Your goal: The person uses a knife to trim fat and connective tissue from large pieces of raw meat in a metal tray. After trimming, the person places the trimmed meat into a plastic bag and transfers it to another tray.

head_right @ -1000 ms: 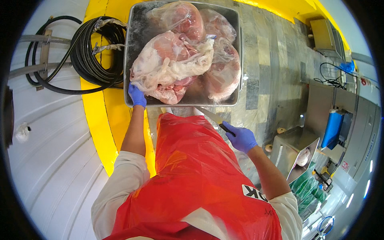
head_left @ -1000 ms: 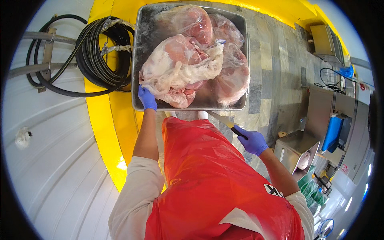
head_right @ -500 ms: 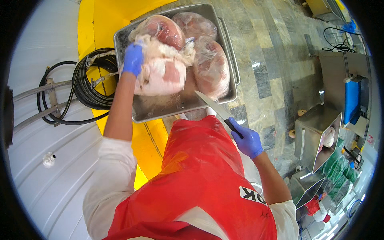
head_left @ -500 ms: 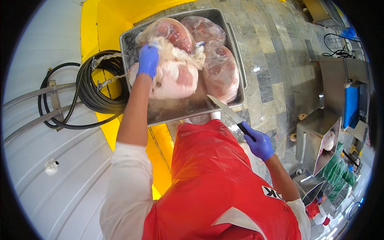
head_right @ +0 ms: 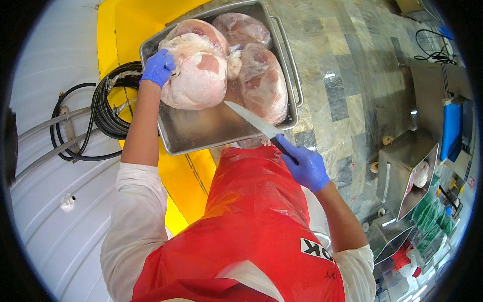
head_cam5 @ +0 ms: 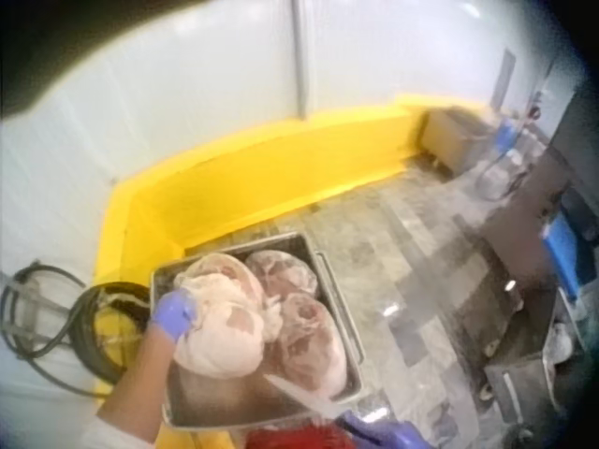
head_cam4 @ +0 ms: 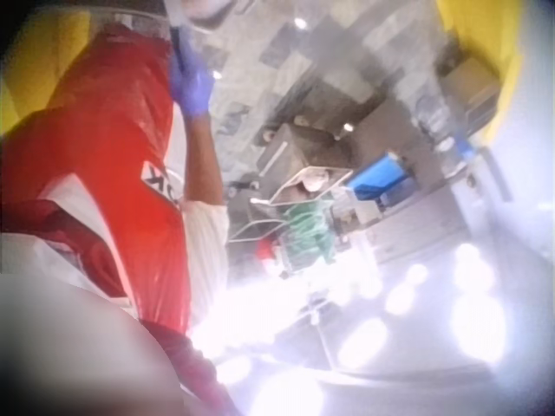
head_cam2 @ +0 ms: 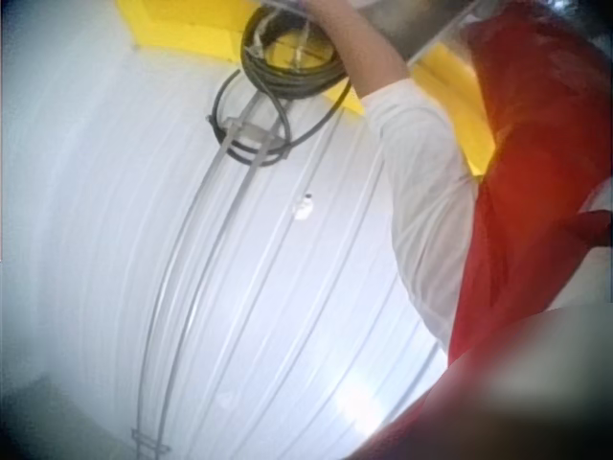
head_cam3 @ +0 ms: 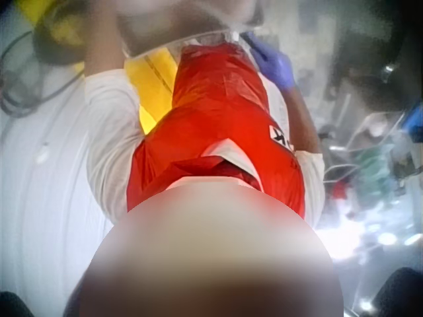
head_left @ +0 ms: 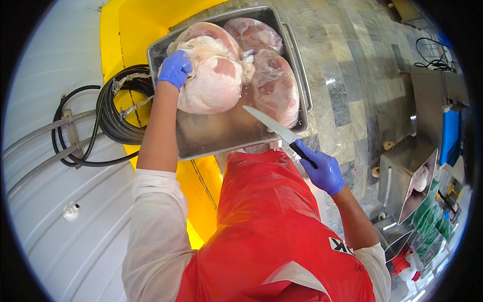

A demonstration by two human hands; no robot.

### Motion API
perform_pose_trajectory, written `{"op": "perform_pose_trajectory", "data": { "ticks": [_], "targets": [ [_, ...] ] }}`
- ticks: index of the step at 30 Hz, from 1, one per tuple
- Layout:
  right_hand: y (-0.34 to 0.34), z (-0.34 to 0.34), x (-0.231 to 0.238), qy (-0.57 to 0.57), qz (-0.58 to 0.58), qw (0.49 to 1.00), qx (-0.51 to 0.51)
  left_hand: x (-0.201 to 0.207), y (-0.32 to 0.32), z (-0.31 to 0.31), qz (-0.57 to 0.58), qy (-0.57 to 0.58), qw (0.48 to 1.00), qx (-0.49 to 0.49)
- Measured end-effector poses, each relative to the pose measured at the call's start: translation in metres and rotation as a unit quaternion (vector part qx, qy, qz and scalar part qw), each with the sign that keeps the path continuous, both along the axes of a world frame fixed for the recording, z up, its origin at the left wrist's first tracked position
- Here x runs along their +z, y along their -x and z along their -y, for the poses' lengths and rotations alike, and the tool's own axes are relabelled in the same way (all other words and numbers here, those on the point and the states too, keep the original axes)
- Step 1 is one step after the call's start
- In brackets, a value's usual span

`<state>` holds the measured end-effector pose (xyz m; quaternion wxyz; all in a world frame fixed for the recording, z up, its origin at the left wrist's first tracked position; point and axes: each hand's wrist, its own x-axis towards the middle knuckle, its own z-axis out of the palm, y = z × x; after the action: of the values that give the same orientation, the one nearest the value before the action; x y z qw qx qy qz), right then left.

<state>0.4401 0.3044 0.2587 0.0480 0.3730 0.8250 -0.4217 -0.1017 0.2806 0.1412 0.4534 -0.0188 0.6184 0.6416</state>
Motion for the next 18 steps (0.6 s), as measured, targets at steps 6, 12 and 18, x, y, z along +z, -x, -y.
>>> {"op": "perform_pose_trajectory", "data": {
  "ticks": [6, 12, 18],
  "targets": [
    [0.082, -0.033, -0.005, -0.048, -0.075, 0.996, 0.002, 0.045, -0.015, 0.025, 0.095, -0.014, 0.992, -0.079],
    [0.14, -0.084, 0.024, -0.026, 0.075, 0.986, 0.145, 0.02, 0.019, 0.048, -0.573, 0.163, 0.793, -0.128],
    [0.182, -0.107, 0.05, -0.053, 0.137, 0.967, 0.208, -0.034, 0.047, 0.053, -0.426, 0.227, 0.871, -0.097]
  ]
}}
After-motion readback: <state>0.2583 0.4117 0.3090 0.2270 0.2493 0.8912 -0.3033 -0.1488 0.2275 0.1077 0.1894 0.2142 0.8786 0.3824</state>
